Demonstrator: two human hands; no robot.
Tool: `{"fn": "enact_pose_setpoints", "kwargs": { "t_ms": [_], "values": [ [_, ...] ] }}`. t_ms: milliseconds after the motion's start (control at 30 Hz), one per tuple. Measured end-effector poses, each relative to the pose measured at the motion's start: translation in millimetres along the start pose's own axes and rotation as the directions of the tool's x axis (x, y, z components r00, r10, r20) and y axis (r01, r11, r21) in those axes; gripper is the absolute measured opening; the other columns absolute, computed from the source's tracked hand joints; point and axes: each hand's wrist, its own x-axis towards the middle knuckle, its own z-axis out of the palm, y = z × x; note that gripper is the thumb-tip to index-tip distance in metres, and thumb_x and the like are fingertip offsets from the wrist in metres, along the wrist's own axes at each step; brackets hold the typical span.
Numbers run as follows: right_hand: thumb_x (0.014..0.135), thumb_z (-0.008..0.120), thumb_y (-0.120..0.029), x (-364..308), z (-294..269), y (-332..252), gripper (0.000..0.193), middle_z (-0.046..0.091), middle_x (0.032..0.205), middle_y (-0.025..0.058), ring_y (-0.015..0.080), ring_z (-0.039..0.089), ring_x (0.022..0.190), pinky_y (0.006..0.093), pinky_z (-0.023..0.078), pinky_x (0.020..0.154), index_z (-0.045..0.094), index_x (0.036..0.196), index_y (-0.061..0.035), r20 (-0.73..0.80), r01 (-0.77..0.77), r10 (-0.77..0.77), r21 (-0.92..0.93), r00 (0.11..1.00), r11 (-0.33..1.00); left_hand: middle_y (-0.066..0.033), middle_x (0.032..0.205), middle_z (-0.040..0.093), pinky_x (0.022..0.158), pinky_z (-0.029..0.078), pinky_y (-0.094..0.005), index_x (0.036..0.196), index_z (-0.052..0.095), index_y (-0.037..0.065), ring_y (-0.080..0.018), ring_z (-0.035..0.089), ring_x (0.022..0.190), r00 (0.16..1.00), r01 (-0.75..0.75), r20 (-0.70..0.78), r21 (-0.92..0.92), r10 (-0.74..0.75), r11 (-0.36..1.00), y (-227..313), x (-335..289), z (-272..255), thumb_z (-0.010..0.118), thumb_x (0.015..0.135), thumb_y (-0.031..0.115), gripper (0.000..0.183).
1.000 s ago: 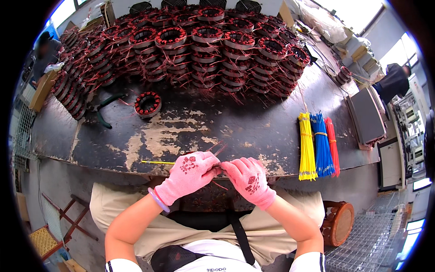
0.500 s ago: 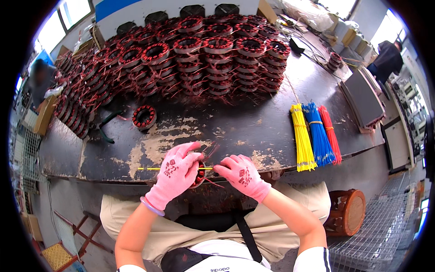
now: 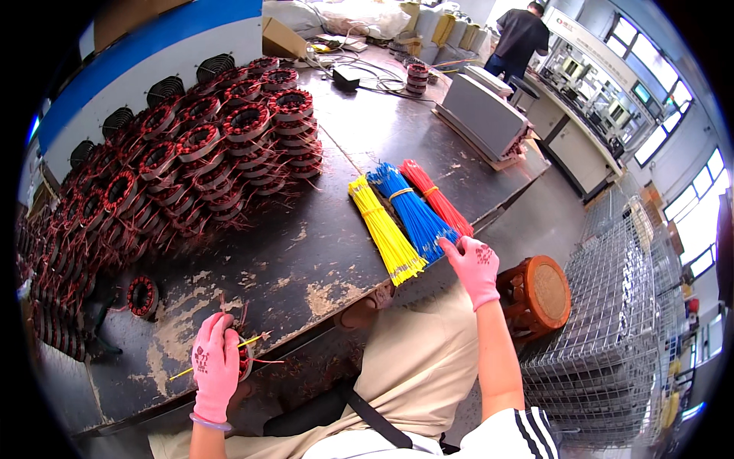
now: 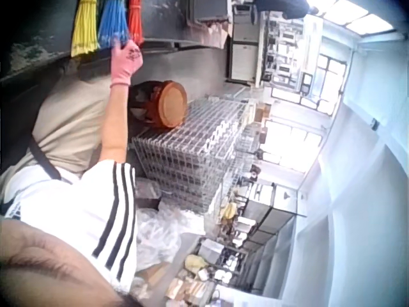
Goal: The person, wearing pink gloves, uses a pair of pliers to trim and organize colorful wires protruding from a circular motor stator component, then places the component onto a stack of similar items.
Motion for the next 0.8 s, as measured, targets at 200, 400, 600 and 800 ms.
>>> {"fn": "enact_pose_setpoints", "kwargs": {
  "t_ms": [200, 400, 600, 800],
  "values": [
    [0.097, 0.065, -0.04, 16, 21, 14, 0.035, 0.064, 0.068, 0.0121, 0.0266, 0.063, 0.061, 0.0388, 0.048, 0.059, 0.07, 0.078, -0.0102, 0.189, 0.034, -0.085, 0.26, 0.978, 0.965, -0.0183, 0.117, 0.065, 0.094, 0.05, -0.0437, 0.116, 0.065, 0.001, -0.0392, 0.062, 0.108, 0.999, -0.018, -0.03, 0.048, 0.019, 0.999, -1, 1, -3, 0.06, 0.095, 0.012, 0.024],
    [0.104, 0.058, -0.036, 28, 14, 47, 0.041, 0.055, 0.065, -0.0041, 0.0053, 0.048, 0.059, 0.025, 0.036, 0.053, 0.067, 0.078, -0.0053, 0.366, -0.175, -0.012, 0.473, 0.93, 0.863, -0.0166, 0.116, 0.064, 0.088, 0.051, -0.043, 0.115, 0.064, 0.002, -0.0371, 0.063, 0.105, 0.996, -0.082, -0.034, 0.081, 0.085, 0.993, -8, -4, -6, 0.062, 0.094, 0.015, 0.025],
    [0.102, 0.061, -0.041, 37, 1, 100, 0.037, 0.061, 0.075, -0.0049, 0.0009, 0.046, 0.061, 0.0191, 0.032, 0.052, 0.072, 0.098, -0.006, 0.296, -0.204, 0.042, 0.544, 0.954, 0.814, -0.0142, 0.118, 0.064, 0.088, 0.052, -0.0432, 0.118, 0.065, 0.005, -0.035, 0.064, 0.103, 0.976, -0.148, -0.139, 0.12, 0.165, 0.982, -18, -8, 9, 0.066, 0.09, 0.017, 0.03],
    [0.1, 0.063, -0.045, 28, -26, 88, 0.039, 0.058, 0.075, -0.0069, -0.0005, 0.042, 0.061, 0.0176, 0.027, 0.053, 0.072, 0.095, -0.0073, 0.157, -0.169, 0.077, 0.733, 0.985, 0.659, -0.0082, 0.122, 0.065, 0.082, 0.052, -0.0385, 0.122, 0.066, 0.012, -0.0264, 0.066, 0.103, 0.819, -0.478, -0.229, 0.235, 0.526, 0.847, 10, -47, -6, 0.077, 0.077, 0.023, 0.048]
  ]
}}
